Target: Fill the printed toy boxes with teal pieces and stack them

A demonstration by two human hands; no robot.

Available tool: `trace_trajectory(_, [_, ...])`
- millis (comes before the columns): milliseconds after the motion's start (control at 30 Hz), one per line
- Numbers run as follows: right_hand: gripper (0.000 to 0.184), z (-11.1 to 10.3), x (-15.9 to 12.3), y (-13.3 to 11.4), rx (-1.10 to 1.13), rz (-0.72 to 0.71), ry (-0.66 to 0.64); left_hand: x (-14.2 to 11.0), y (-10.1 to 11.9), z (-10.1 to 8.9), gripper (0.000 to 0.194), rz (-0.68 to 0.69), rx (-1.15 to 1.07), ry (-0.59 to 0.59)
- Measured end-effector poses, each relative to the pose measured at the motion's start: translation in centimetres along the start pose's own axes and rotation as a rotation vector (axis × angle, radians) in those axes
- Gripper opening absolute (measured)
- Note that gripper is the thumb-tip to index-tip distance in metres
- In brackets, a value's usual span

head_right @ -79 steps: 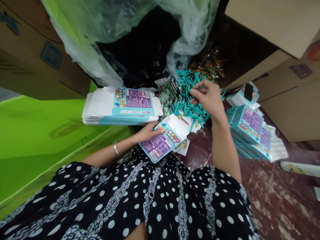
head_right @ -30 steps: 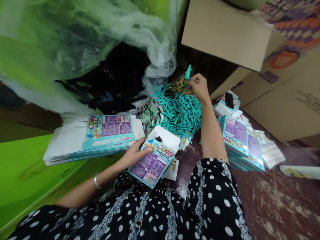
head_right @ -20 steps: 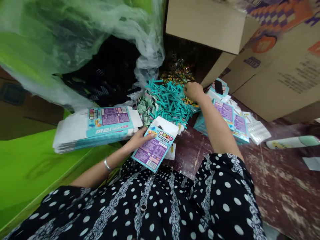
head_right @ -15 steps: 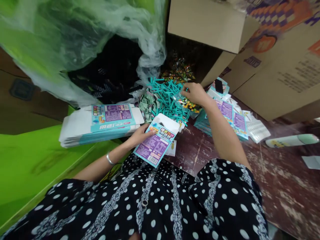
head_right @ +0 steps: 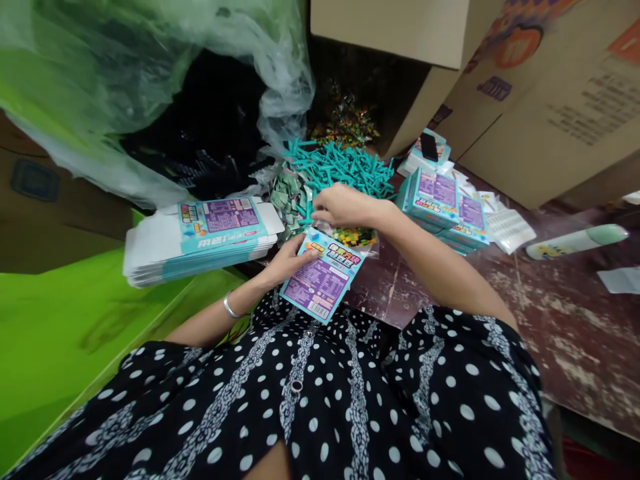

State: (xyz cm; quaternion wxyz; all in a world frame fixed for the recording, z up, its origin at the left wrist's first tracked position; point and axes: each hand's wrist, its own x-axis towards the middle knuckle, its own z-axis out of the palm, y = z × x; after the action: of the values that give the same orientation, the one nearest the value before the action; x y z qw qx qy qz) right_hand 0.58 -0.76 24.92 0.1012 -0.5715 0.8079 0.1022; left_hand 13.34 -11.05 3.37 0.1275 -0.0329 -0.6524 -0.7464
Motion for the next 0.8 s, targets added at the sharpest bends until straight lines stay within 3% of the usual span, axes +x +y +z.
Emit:
trace_trajectory(133, [0.034,-1.1,-4.3,2.3,0.137,0.162,0.241,-0.3,-0.4,-0.1,0.063,-0.013,-0.114,0.097])
trace_trajectory(233, [0.045,-0.3,-7.9,3.9,0.28,0.181,0.232,-0.4,-0.5,-0.2,0.063,0.006,-0.104,0.162])
trace_trajectory(333, [0.042,0.8,-9.9,4.6,0.339,0.168,0.172,-0.4,-0.4,0.1,0.062,0.024,-0.079,0.129])
trace_trajectory(533, [0.03,-0.1,-9.3,4.5,0.315,0.079,-0.042,-0.4,0.1,0.9,0.06,0.058,0.055,0.105])
trace_trajectory(700, [0.026,1.1,-7.6,2.1,0.18,0.224,0.085,-0.7,0.0,0.2,0.062,0.104,0.101,0.109])
trace_trajectory(800, [0.018,2.6,-6.9,0.2,0.043,0.264,0.061,-1.1,-0.6,-0.1,0.062,0.09,0.09,0.125])
